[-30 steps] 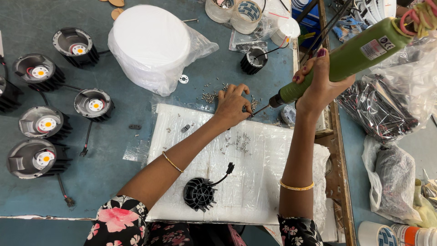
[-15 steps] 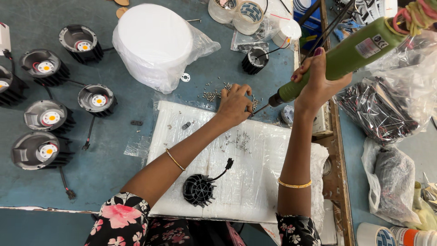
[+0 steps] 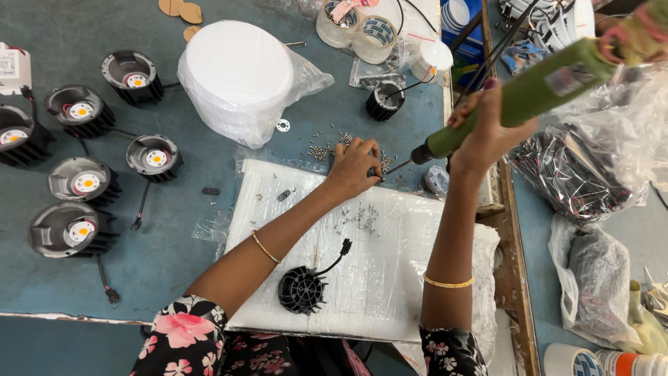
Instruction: The person assembles LED downlight fixtures at a workbench. They pick small screws from the table, position a black finned heat-sink housing onto an LED COB module, and drive the screws in using a green electric screwdriver, then set the finished unit aside and start the next one.
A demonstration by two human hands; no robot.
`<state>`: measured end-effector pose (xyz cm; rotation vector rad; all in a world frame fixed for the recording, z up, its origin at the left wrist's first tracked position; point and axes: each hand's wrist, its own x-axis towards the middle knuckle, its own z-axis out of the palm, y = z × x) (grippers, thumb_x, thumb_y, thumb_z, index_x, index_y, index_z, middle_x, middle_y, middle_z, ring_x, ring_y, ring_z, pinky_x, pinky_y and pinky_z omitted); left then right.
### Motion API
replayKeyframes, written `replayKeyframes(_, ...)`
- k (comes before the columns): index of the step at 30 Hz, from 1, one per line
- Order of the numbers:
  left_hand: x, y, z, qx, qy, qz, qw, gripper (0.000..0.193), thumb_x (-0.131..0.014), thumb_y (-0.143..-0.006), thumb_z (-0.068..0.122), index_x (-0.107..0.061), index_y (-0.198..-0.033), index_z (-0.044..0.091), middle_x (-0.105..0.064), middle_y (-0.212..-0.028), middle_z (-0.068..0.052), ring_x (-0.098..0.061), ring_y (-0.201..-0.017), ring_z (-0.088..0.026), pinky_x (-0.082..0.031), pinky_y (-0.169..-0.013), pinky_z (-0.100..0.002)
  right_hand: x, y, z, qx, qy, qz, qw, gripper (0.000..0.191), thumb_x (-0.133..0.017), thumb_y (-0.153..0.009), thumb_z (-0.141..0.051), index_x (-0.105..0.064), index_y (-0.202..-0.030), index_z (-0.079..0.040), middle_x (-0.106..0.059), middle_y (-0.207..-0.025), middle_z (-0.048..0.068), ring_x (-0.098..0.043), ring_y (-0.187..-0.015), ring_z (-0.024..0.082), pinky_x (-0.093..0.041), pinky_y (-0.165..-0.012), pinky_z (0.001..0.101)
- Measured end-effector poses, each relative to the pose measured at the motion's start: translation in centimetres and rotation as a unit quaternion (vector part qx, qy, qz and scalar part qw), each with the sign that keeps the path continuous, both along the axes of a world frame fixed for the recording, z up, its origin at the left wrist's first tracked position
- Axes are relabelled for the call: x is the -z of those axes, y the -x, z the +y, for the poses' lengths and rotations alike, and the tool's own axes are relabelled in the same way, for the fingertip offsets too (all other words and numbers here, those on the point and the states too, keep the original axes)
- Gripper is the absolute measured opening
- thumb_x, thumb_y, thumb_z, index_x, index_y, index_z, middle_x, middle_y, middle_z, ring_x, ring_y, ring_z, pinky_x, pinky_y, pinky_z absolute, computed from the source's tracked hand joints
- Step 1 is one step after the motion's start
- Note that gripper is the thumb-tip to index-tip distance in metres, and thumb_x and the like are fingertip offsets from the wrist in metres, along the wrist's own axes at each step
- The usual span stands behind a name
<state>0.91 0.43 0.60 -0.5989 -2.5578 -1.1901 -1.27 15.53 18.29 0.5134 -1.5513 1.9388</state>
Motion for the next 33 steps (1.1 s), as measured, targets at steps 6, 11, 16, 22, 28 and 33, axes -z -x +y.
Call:
replayKeyframes(6,1.4,0.4,0.0,0.023,-0.009,0.026,0.999,0.011,-0.08,-0.078,0.022,-0.074,-0.086,0.018,-0.065,-0.1,0.002,-0.053,-0.111,-0.018,-0.029,-0.097,-0.044,-1.1,-0.7,2.4,0.001,0.033,0.028,0.999,0.036,-0.071,-0.101,-0.013,-0.042,-0.119,0.0,-0.06,-0.076,0.01,-0.06,-0.059,0.017,-0.057,-0.054,0.0334)
replayKeyframes(11,1.5,0.7,0.1,0.025,-0.046,0.009,0.999,0.008,-0.077,-0.085,0.023,-0.072,-0.086,0.017,-0.072,-0.088,0.004,-0.062,-0.095,-0.016,-0.03,-0.096,-0.042,-2.8,-2.0,3.8,0.011,-0.014,0.015,1.0,0.046,-0.077,-0.108,-0.018,-0.044,-0.131,0.005,-0.064,-0.091,0.017,-0.062,-0.065,0.021,-0.059,-0.061,0.0348)
replayKeyframes(16,0.3,0.6,-0.5,0.013,-0.072,0.012,0.997,0.007,-0.074,-0.086,0.022,-0.072,-0.086,0.016,-0.074,-0.087,0.004,-0.063,-0.093,-0.018,-0.032,-0.095,-0.041,-5.9,-6.6,4.4,0.325,-0.277,0.188,0.885,0.063,-0.066,-0.114,-0.015,-0.018,-0.152,0.002,-0.053,-0.142,0.022,-0.057,-0.134,0.029,-0.042,-0.124,0.0434)
replayKeyframes(22,-2.3,-0.9,-0.7,-0.041,-0.173,0.043,0.983,0.009,-0.074,-0.089,0.017,-0.073,-0.09,0.008,-0.075,-0.089,-0.002,-0.068,-0.086,-0.019,-0.045,-0.086,-0.039,-3.0,-12.5,-1.2,0.328,-0.319,0.191,0.868,0.021,-0.063,-0.105,-0.002,-0.059,-0.125,-0.003,-0.063,-0.121,0.01,-0.063,-0.112,0.019,-0.055,-0.095,0.0331)
replayKeyframes(28,-4.4,-4.1,-2.5,-0.015,-0.349,-0.069,0.934,0.015,-0.075,-0.091,0.013,-0.075,-0.099,0.001,-0.079,-0.09,-0.008,-0.074,-0.079,-0.012,-0.058,-0.073,-0.026,3.9,-11.4,-5.7,0.129,-0.427,-0.025,0.895,0.018,-0.068,-0.096,0.001,-0.069,-0.114,0.001,-0.065,-0.108,0.015,-0.07,-0.087,0.023,-0.058,-0.075,0.0331)
replayKeyframes(33,-5.1,-7.1,-6.0,-0.033,-0.358,-0.134,0.923,0.016,-0.076,-0.087,0.013,-0.077,-0.097,0.0,-0.079,-0.085,-0.007,-0.072,-0.075,-0.009,-0.057,-0.067,-0.025,7.2,-12.0,-6.1,0.039,-0.346,-0.09,0.933,0.011,-0.07,-0.094,-0.002,-0.072,-0.104,0.003,-0.071,-0.099,0.011,-0.072,-0.087,0.019,-0.062,-0.078,0.0291)
